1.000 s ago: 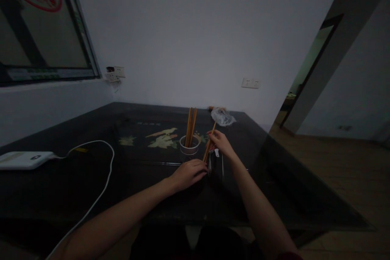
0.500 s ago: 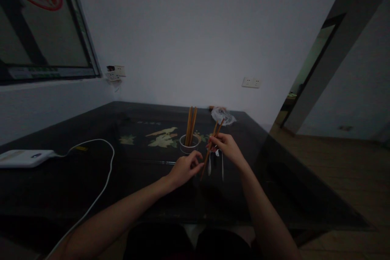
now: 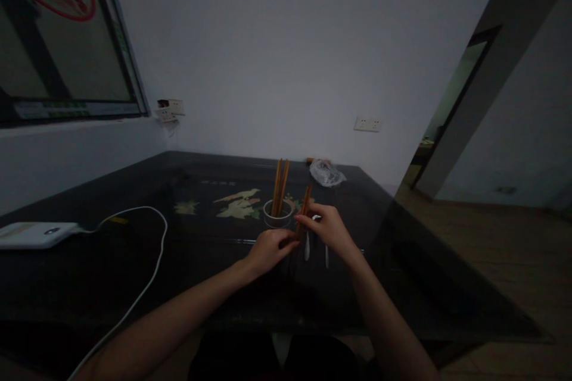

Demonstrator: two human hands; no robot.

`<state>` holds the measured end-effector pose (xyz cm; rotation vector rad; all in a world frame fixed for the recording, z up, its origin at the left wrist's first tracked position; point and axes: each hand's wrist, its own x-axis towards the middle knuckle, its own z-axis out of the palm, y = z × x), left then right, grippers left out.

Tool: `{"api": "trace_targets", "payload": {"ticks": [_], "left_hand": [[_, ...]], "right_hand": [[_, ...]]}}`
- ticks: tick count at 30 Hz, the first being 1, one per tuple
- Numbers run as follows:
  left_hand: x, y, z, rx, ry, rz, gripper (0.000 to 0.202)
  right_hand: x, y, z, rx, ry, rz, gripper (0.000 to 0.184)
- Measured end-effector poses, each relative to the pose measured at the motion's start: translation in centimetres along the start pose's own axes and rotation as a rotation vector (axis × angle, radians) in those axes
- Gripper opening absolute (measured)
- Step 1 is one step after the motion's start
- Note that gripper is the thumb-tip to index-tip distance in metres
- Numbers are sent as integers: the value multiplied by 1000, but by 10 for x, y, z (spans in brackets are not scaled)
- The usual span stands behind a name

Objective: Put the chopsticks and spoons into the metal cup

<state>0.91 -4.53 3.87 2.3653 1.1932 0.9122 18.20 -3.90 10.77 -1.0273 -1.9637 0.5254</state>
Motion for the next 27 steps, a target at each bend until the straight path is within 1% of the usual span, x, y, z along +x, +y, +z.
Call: {"api": "trace_targets", "payload": {"ticks": [5,12,14,15,17,18,20,21,22,24,25,27], "left_hand": [[1,-2,-1,-46,-28,14,22],[0,-1,-2,-43,-60,26,22],[-1,0,-8,-32,-11,34,26],[-2,1,-13,-31,38,42,30],[-1,1,-25,-37,189,67,32],[0,-1,-32,-43,280,82,30],[5,-9,-45,-57,452,89,26],[8,-16,-49,-74,509,81,26],[12,-24,-53,-102,534,65,28],[20,-43,-55,-183,511,7,36],[23,-52,-54,-228,475,-36,41],[28,-68,-50,-308,359,-137,51]], "right_hand": [[0,-2,-1,56,-44,20,12],[-1,3,-1,182,-77,50,15],[0,4,-3,182,-73,47,16],[1,4,-4,178,-61,48,17],[4,2,-8,192,-21,50,19],[6,1,-10,210,1,51,20],[13,-4,-18,258,39,45,21],[17,-7,-22,276,54,37,20],[22,-11,-27,287,70,26,20],[33,-19,-37,294,104,0,19],[39,-23,-41,305,128,-15,19],[51,-27,-48,331,182,-38,22]]}}
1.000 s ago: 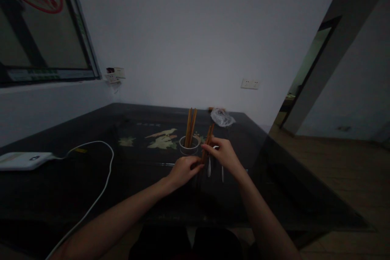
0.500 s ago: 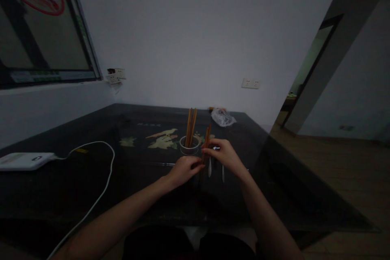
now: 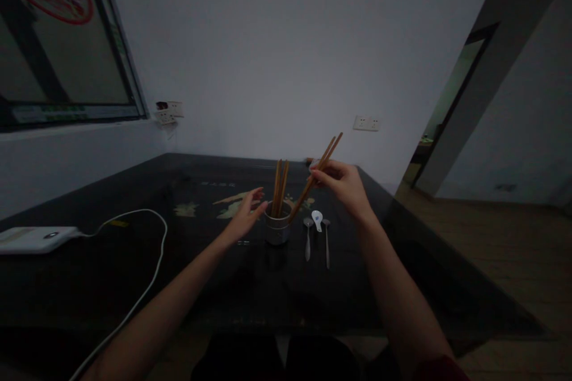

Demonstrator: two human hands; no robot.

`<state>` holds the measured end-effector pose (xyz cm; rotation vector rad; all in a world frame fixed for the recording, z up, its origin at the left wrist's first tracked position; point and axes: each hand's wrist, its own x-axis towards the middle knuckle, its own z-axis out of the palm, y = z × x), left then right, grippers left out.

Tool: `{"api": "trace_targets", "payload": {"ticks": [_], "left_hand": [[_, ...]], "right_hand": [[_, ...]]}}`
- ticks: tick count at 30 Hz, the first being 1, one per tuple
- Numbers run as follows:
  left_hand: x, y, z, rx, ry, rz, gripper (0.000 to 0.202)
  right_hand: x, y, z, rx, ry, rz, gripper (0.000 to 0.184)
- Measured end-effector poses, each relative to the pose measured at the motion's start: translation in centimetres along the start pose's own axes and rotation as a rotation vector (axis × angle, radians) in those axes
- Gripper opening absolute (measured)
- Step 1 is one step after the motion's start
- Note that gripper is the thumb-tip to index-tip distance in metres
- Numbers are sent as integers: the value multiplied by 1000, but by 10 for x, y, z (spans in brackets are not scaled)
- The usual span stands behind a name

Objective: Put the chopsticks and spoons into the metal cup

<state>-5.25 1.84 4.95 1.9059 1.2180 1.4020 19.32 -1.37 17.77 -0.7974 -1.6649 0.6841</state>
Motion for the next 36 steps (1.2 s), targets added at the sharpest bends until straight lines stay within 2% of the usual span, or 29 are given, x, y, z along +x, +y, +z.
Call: {"api": "trace_targets", "payload": {"ticks": [4,10,14,18,24,30,36], "left_hand": [[1,-9,3,-42,-197,-139,67],[-7,-5,10,-185,-391,-92,84],[-10,-25,22,-258,-380,-55,88],[-11,-38,29,-281,-361,-66,90],[-13,-35,30,-291,-342,-109,86],[-13,-37,30,-215,-325,-64,81],[-12,-34,26,-232,-370,-74,82]], "right_hand": [[21,7,4,24,56,-35,29],[31,47,32,-107,-13,45,27],[30,70,50,-302,-51,76,17],[29,82,57,-446,-45,82,8],[25,92,61,-517,-31,143,9],[21,95,61,-528,-24,157,8],[20,96,61,-546,-15,152,7]]}}
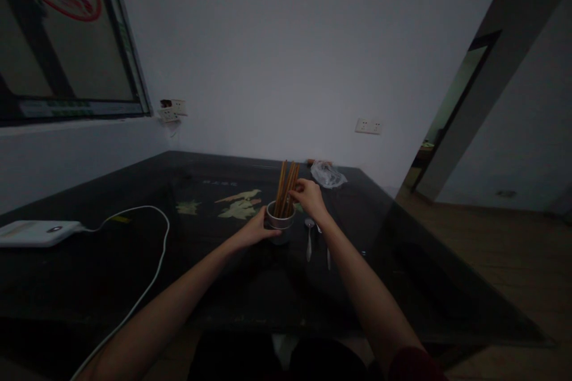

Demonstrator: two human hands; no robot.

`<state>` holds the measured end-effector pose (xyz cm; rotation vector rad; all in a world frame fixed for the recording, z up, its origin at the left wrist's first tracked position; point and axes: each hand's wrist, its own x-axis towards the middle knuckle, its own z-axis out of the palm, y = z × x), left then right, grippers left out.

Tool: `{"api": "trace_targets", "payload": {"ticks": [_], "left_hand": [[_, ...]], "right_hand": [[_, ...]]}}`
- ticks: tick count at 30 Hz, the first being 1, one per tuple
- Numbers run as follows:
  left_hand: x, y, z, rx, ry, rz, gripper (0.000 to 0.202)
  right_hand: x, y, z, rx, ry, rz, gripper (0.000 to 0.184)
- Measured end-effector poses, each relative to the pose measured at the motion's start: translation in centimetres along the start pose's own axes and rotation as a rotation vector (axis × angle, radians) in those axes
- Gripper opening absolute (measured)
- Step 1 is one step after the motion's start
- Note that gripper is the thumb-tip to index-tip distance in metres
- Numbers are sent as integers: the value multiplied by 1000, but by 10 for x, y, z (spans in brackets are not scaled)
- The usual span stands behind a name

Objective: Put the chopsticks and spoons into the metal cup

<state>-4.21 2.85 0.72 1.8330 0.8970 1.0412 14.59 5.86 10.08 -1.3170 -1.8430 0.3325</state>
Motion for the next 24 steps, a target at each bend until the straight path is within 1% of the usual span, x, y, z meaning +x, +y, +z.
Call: {"api": "trace_targets", "payload": {"ticks": [6,12,18,24], "left_hand": [[0,3,1,-11,20,-25,81],[0,-1,3,13,30,-17,83],[1,-5,0,38,24,-7,83],[0,-4,1,16,20,9,85]], "right_hand": [[0,-4,0,-32,5,-9,6],[-2,-5,3,-22,64,-5,12],[0,-5,5,-14,27,-1,12],[4,-5,12,0,6,-12,13]]}}
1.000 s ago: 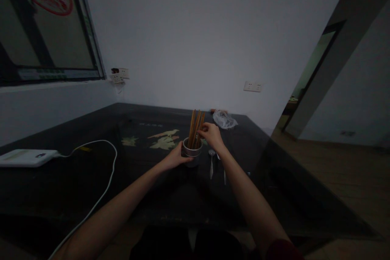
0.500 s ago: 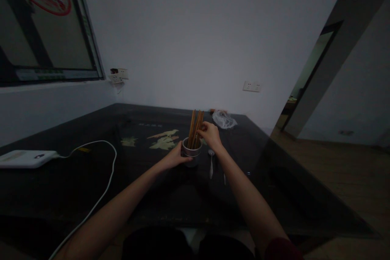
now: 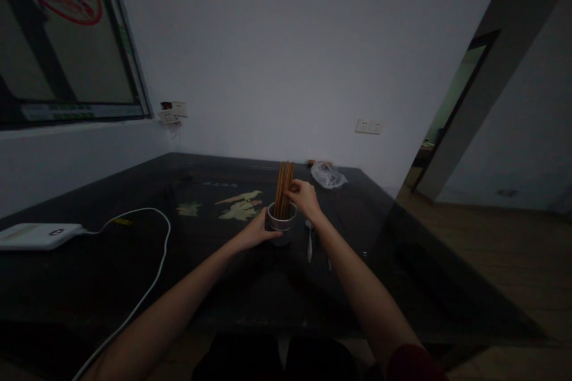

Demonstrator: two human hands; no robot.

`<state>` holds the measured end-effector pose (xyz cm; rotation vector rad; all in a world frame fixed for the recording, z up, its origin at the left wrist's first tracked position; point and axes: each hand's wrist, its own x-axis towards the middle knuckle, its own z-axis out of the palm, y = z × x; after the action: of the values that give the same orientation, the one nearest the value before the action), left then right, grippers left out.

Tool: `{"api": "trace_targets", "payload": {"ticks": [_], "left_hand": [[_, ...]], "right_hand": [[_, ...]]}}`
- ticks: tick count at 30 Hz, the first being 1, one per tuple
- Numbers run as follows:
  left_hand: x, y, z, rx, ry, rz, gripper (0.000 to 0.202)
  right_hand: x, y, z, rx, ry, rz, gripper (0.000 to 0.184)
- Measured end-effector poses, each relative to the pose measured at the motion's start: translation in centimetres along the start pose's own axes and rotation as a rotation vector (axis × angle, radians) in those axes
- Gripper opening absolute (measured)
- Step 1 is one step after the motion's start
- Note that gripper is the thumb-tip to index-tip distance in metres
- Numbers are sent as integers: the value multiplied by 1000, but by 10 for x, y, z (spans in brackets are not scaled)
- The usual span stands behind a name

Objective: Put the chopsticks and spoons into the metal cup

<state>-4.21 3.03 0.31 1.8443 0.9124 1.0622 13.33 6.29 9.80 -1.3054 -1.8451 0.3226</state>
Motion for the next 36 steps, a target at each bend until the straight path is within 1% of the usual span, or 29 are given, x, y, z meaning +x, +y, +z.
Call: {"api": "trace_targets", "payload": {"ticks": [6,10,13,15,18,21,23,25,27,29,31,32,33,34,36], "left_hand": [[-2,4,0,6,3,-18,88],[-1,6,0,27,-4,-3,88],[-1,11,-1,51,-5,18,89],[-2,16,-2,61,-3,34,93],[-3,25,-6,50,-13,8,101],[-2,33,-14,55,20,-17,105],[0,39,-20,75,77,23,105],[0,47,-25,101,153,92,99],[-2,58,-28,150,262,184,83],[-7,70,-27,261,376,300,64],[-14,81,-22,438,441,434,47],[-18,86,-18,523,436,503,38],[-21,90,-13,592,403,562,32],[-24,93,-6,643,339,609,27],[-28,100,11,706,145,654,22]], "right_hand": [[1,6,0,76,-27,16,17],[1,13,-1,190,-62,56,31],[-3,18,-6,251,-86,32,39],[-10,21,-15,244,-60,-18,40],[-26,27,-36,276,3,-58,33],[-47,38,-58,371,41,-12,29],[-61,45,-68,453,34,31,31],[-74,51,-73,516,28,77,35],[-84,57,-74,547,28,110,37],[-90,63,-74,552,26,132,40],[-94,72,-74,531,23,146,41],[-95,77,-74,511,21,150,41],[-95,83,-74,484,20,154,40],[-96,90,-75,451,17,162,39],[-97,104,-77,369,6,190,37]]}}
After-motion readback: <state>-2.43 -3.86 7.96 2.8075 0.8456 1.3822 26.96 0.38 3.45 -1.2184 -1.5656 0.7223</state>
